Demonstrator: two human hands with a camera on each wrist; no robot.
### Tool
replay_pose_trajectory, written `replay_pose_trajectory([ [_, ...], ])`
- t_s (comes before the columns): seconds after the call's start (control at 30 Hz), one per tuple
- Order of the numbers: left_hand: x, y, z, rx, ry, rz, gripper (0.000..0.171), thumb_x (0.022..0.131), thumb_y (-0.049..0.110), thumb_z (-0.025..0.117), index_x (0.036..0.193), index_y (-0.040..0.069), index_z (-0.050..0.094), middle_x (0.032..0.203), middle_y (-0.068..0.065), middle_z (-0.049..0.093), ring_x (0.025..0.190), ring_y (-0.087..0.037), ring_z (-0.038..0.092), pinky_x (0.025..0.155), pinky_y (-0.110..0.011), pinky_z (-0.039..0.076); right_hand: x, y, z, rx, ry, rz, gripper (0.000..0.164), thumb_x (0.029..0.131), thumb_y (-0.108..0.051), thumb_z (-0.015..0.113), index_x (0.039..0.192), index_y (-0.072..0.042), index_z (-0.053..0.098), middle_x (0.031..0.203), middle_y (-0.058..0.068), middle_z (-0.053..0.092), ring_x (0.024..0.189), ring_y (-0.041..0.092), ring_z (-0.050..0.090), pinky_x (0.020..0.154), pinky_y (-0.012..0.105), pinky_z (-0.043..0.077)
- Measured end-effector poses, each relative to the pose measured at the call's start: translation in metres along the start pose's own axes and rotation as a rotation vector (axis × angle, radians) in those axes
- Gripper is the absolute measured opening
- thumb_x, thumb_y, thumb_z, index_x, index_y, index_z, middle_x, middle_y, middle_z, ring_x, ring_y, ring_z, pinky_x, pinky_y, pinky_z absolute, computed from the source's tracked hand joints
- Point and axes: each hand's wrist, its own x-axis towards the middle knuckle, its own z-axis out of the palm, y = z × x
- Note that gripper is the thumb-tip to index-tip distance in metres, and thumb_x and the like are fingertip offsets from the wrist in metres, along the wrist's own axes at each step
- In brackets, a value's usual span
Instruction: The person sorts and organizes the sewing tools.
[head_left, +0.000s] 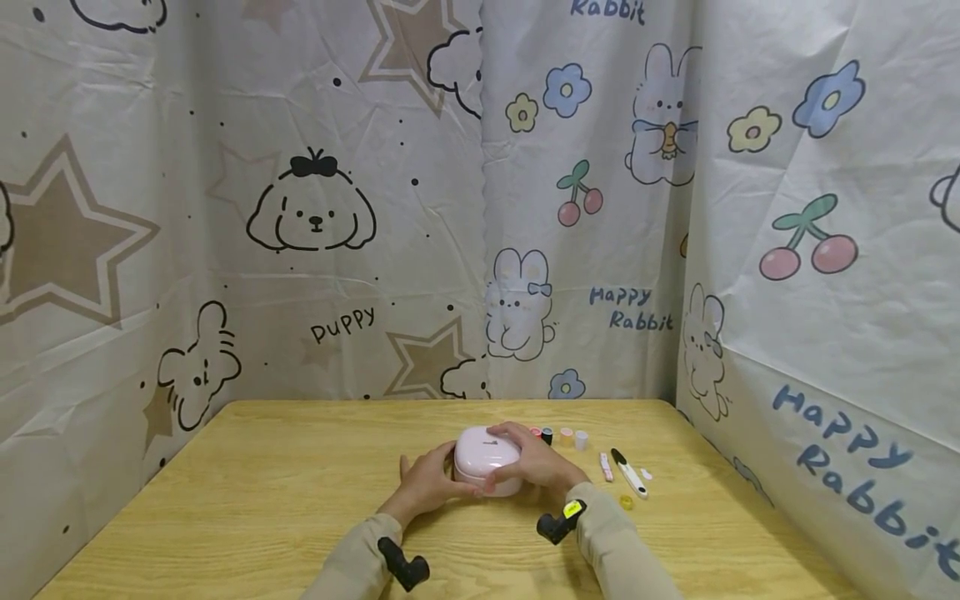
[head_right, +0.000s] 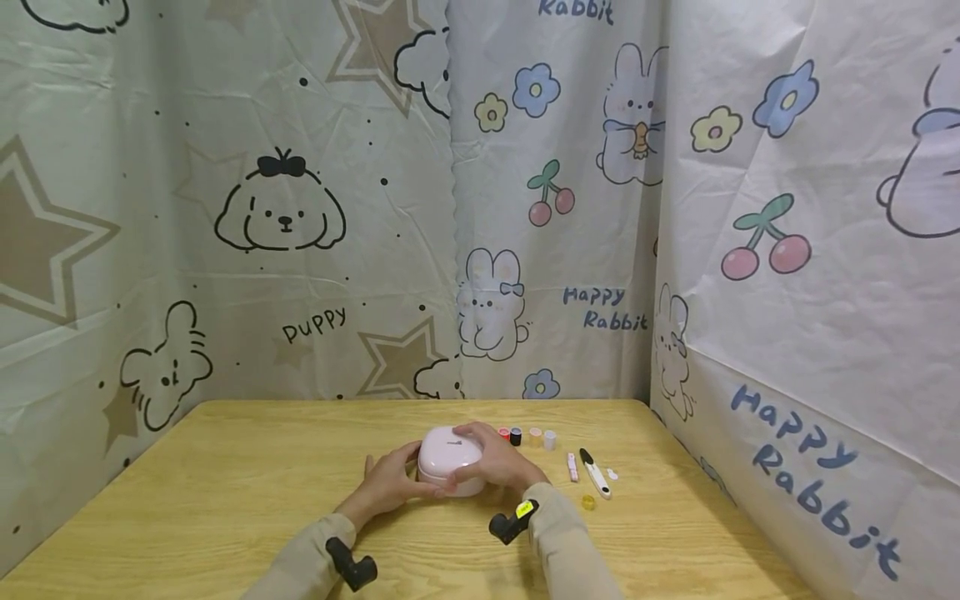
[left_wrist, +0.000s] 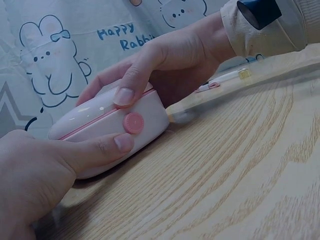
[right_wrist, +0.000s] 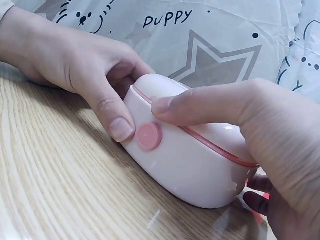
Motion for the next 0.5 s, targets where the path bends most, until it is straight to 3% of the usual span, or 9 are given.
replay_pose_trajectory([
  [0.5, -0.0035, 0.0038, -0.0034, 0.025, -0.011, 0.012, 0.098, 0.071, 0.047, 0.094, 0.147, 0.001, 0.053, 0.143, -0.018, 0.06, 0.132, -0.044, 0.053, 0.104, -0.086, 0.0, -0.0006, -0.0012, -0.0003, 0.029, 0.025, -0.005, 0.08, 0.073, -0.033, 0.093, 0.143, -0.019, 0.058, 0.141, 0.006, 0.056, 0.122, 0.029, 0.052, 0.103, 0.057, 0.043],
])
